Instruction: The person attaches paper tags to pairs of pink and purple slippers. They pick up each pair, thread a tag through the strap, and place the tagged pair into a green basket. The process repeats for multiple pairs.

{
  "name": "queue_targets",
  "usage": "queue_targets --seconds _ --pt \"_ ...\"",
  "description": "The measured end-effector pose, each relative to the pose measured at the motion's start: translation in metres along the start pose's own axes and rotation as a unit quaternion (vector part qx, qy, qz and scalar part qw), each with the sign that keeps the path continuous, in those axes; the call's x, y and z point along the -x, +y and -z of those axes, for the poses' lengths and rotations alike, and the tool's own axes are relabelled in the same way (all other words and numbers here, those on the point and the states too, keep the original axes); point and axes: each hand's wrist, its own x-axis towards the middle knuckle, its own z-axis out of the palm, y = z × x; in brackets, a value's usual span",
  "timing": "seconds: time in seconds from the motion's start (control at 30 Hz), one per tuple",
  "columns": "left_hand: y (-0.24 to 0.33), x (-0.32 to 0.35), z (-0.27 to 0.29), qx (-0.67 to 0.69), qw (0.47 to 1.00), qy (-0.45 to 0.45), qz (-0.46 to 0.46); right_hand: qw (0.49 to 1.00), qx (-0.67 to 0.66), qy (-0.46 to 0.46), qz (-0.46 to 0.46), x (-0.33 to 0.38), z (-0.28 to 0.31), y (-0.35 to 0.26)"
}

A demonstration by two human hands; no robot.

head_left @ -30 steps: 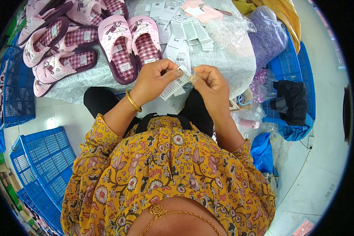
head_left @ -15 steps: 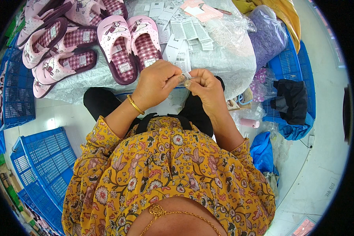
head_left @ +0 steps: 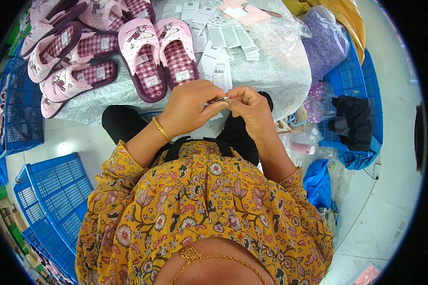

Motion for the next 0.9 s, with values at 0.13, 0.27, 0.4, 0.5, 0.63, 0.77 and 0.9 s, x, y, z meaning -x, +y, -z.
queue_targets --seconds 0.13,0.27,0.4,0.5,0.63,0.77,0.9 --pt "-0.005 0.002 -0.009 -0.099 0.992 0.044 -0.063 1.0 0.026 0.006 -0.014 0.001 -0.002 0.003" --pt "-0.003 0.006 -0.01 -0.088 0.994 0.037 -0.054 0.999 0.022 0.008 -0.027 0.003 -0.003 0.011" --pt "-0.014 0.014 -0.006 0.14 0.972 -0.069 0.175 0.998 0.063 -0.003 -0.028 0.007 -0.004 0.005" --pt "-0.021 0.021 -0.011 0.237 0.945 -0.085 0.211 0.995 0.096 -0.022 -0.027 0.009 -0.006 0.004" --pt "-0.019 0.024 -0.007 0.164 0.966 -0.095 0.177 0.993 0.107 -0.036 -0.031 0.01 -0.007 0.005" --pt "-0.013 0.026 -0.004 0.06 0.99 -0.062 0.116 0.974 0.208 -0.091 -0.01 0.012 -0.003 0.009" --pt "-0.008 0.024 0.011 0.103 0.982 -0.043 0.154 0.94 0.314 -0.131 0.039 0.018 0.0 -0.01"
